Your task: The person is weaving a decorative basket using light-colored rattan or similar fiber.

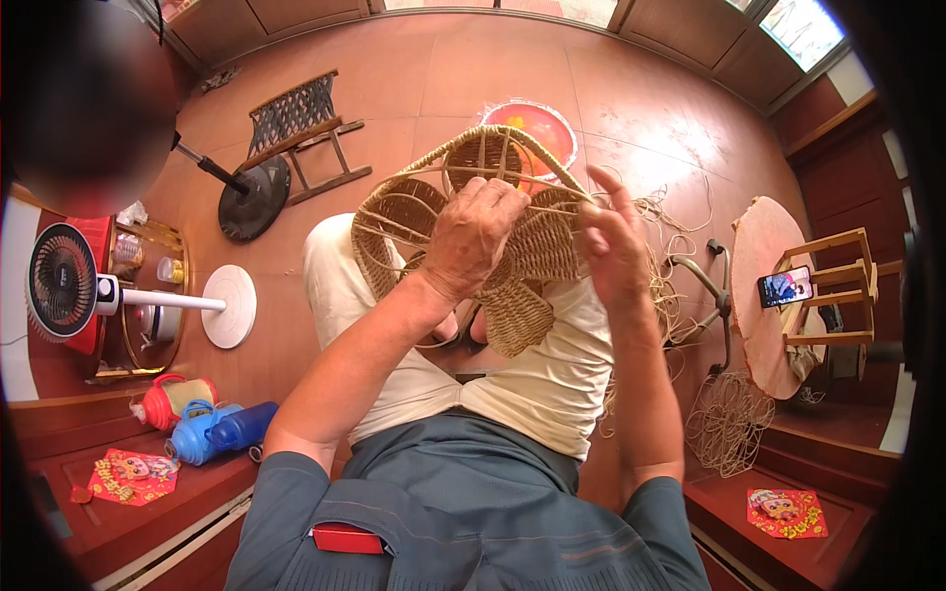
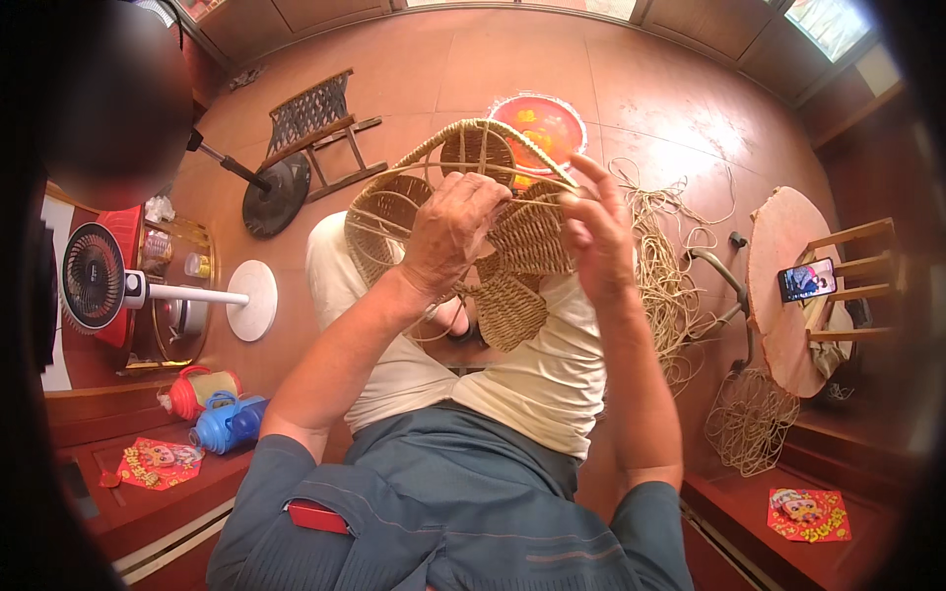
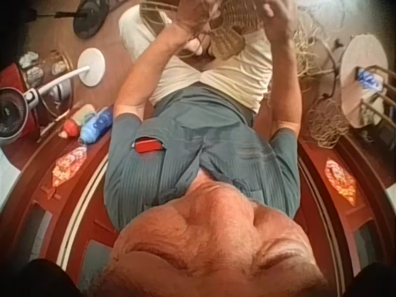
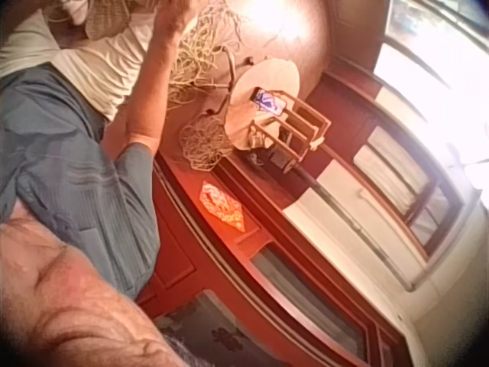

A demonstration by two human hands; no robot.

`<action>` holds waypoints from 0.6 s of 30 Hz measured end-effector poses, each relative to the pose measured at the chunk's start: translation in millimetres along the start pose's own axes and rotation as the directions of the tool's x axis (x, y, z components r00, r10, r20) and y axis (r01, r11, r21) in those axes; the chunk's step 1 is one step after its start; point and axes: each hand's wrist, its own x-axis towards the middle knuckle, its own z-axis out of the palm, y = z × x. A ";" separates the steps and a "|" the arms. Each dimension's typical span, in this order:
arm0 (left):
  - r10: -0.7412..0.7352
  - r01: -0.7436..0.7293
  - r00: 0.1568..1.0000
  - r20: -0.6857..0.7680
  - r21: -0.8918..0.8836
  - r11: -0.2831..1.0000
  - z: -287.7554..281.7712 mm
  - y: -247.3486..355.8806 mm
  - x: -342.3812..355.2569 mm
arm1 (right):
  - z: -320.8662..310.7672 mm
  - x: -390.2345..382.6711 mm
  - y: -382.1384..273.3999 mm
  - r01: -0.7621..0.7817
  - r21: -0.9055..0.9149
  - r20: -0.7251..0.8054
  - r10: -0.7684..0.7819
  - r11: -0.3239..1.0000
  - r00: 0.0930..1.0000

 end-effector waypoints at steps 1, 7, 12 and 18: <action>-0.002 0.002 0.999 0.032 -0.012 1.000 0.6 -0.7 1.5 | -16.6 -0.1 -7.3 0.016 -0.042 -0.048 -0.018 0.999 0.999; -0.020 0.022 0.996 0.088 -0.018 1.000 6.3 0.4 12.8 | -241.4 -47.0 -68.5 0.145 -0.035 -0.478 -0.144 0.989 0.867; -0.019 0.017 0.999 0.047 0.054 0.998 6.2 -1.5 11.8 | -412.8 -157.2 -103.4 0.053 -0.134 -0.868 -0.144 0.989 0.476; 0.008 -0.008 1.000 -0.020 -0.004 1.000 13.0 4.6 15.0 | -561.6 -327.3 -75.6 0.005 -0.069 -0.983 -0.069 0.998 0.171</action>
